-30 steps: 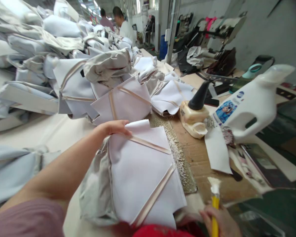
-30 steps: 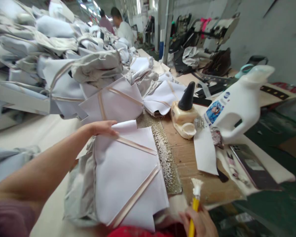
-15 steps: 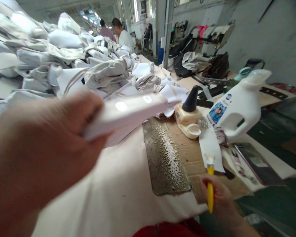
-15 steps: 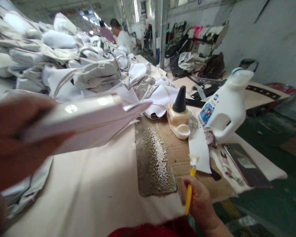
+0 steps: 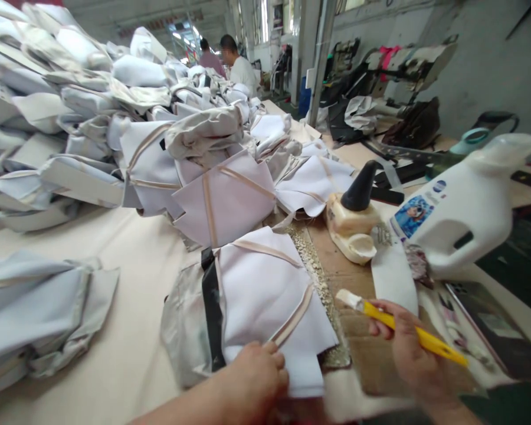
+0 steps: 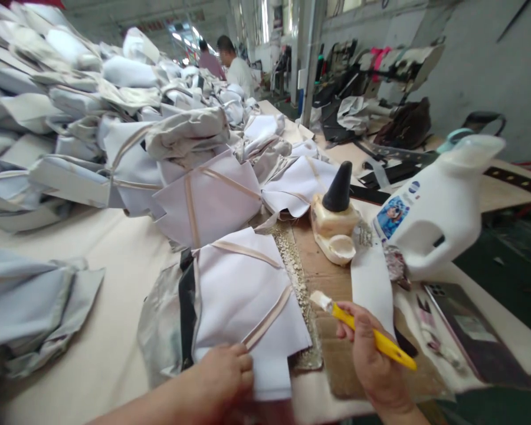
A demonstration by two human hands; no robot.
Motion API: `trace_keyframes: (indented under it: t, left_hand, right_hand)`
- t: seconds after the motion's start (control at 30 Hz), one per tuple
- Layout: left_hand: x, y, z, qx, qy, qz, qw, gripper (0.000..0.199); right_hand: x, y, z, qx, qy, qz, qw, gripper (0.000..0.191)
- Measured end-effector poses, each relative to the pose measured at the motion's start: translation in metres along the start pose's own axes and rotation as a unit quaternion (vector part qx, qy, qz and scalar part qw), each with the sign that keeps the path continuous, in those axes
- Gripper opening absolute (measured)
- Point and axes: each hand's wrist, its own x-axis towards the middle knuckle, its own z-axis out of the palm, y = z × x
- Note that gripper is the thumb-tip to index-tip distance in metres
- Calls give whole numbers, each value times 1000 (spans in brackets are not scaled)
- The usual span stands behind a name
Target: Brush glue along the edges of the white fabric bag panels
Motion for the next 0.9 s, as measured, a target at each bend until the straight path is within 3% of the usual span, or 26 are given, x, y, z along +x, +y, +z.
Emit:
trace_keyframes:
  t: [0.03,0.1,0.17,0.33,0.47,0.57,0.73,0.9]
  left_hand:
    - [5,-4,-22,-26,-5,-7,1000,32]
    - [19,-22,-59,-36,44,-40,998,27]
    - [41,-49,-80,-9,97,-79,992,24]
    - [100,-129,-90,39,59,-217,974,44]
    - [124,-167,-88,16,34,-321,946,90]
    - [131,-180,-90,-1,8,-334,943,91]
    - [133,-178,-100,11,24,-309,951,37]
    - [136,-165,-96,18,55,-247,967,33]
  right_hand:
    - [3,-3,2,7,-5,29,1000,45]
    - [8,-6,5,17,-15,77,997,45]
    - [12,-9,8,16,-27,88,996,41]
    - [20,-13,13,1,-50,71,996,38]
    - [28,-14,14,-37,-55,86,994,40]
    - [38,-13,19,-24,-21,90,995,40]
    - [52,-13,29,-4,-16,92,996,39]
    - [70,-20,36,49,-25,75,996,30]
